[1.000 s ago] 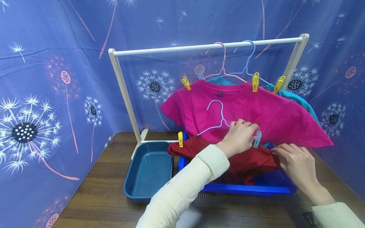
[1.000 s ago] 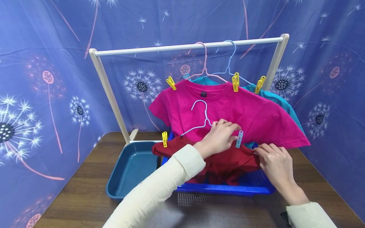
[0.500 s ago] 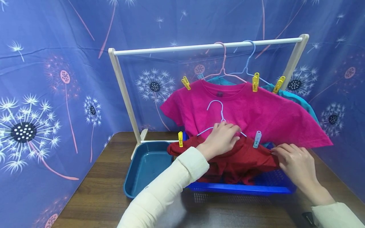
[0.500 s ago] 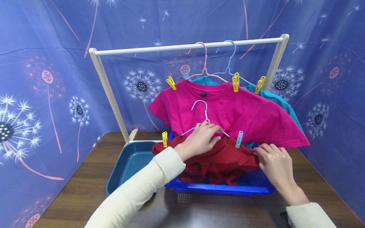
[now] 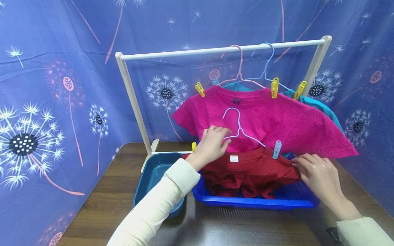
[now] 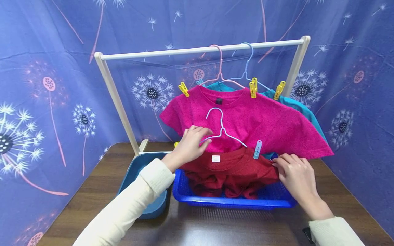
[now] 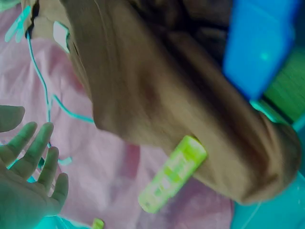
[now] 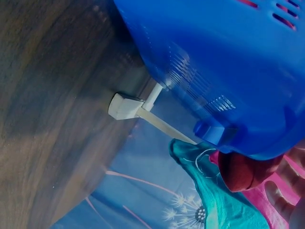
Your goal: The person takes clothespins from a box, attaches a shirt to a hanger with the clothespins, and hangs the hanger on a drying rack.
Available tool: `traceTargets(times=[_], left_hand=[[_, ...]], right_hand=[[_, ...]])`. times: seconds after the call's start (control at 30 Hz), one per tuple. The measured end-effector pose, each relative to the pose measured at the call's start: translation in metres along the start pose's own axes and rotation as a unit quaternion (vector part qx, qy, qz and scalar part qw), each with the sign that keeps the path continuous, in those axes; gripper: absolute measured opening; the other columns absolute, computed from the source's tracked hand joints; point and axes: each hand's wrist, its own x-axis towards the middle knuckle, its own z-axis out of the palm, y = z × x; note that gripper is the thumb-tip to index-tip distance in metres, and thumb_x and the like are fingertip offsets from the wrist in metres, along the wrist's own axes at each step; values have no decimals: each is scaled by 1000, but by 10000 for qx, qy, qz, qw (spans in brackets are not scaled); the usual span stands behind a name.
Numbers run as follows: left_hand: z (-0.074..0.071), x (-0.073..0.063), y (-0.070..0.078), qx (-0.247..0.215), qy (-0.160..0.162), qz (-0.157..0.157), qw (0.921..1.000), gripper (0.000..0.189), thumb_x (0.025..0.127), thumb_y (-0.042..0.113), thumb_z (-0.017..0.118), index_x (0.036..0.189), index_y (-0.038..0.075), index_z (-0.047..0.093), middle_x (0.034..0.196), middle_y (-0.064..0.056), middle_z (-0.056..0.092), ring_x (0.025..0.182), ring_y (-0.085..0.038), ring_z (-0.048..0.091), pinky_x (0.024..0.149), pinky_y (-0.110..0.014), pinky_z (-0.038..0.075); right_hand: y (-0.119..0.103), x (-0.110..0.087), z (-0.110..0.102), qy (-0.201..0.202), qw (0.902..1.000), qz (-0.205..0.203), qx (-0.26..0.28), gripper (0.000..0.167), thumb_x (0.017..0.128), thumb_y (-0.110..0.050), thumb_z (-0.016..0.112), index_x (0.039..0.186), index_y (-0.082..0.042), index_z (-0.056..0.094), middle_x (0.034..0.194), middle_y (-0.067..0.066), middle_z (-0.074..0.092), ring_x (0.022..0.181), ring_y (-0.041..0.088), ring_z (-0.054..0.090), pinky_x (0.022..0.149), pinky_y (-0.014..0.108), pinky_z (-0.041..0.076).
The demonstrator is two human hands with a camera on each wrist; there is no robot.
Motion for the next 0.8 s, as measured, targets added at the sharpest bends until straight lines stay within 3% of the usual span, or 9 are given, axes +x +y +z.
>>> traceTargets(times=[0.13, 0.3, 0.57, 0.67, 0.8], left_hand=[[-8, -7, -15, -101, 135, -188, 9997, 23, 87, 22, 58, 110, 16, 60, 106, -1, 65, 101, -22, 52, 82, -39, 39], [-17, -17, -33, -297, 132, -494, 9983, 25, 87, 21, 58, 111, 13, 59, 106, -4, 63, 102, -26, 51, 81, -42, 38], [-23, -39, -58, -400, 79, -1152, 9925, 25, 87, 19, 59, 110, 10, 59, 107, -7, 63, 103, -28, 50, 81, -44, 36], [-22, -48, -64, -445, -123, -1434, 9886, 25, 87, 19, 58, 111, 9, 58, 107, -7, 62, 103, -30, 49, 82, -45, 36], [-19, -58, -70, -458, -457, -1721, 9830, 26, 87, 17, 57, 111, 8, 58, 104, -7, 63, 101, -33, 49, 82, -46, 35]], right_hand=[[0, 0, 0, -143, 9999, 55, 19, 55, 96, -42, 28, 80, -6, 66, 73, 6, 63, 66, 26, 55, 56, 40, 34], [1, -1, 0, -381, 9991, 120, 130, 60, 96, -47, 25, 82, -6, 66, 75, 8, 62, 69, 27, 55, 57, 39, 35], [1, 0, -2, -642, 9977, 46, 219, 34, 93, -34, 47, 86, -8, 68, 77, 5, 61, 72, 26, 55, 57, 39, 35], [1, 0, -2, -734, 9970, 72, 213, 24, 89, -28, 55, 86, -8, 68, 77, 5, 61, 72, 26, 54, 58, 39, 35], [1, -1, -2, -809, 9964, 87, 235, 12, 76, -14, 66, 87, -8, 68, 76, 5, 59, 72, 26, 54, 58, 38, 34]])
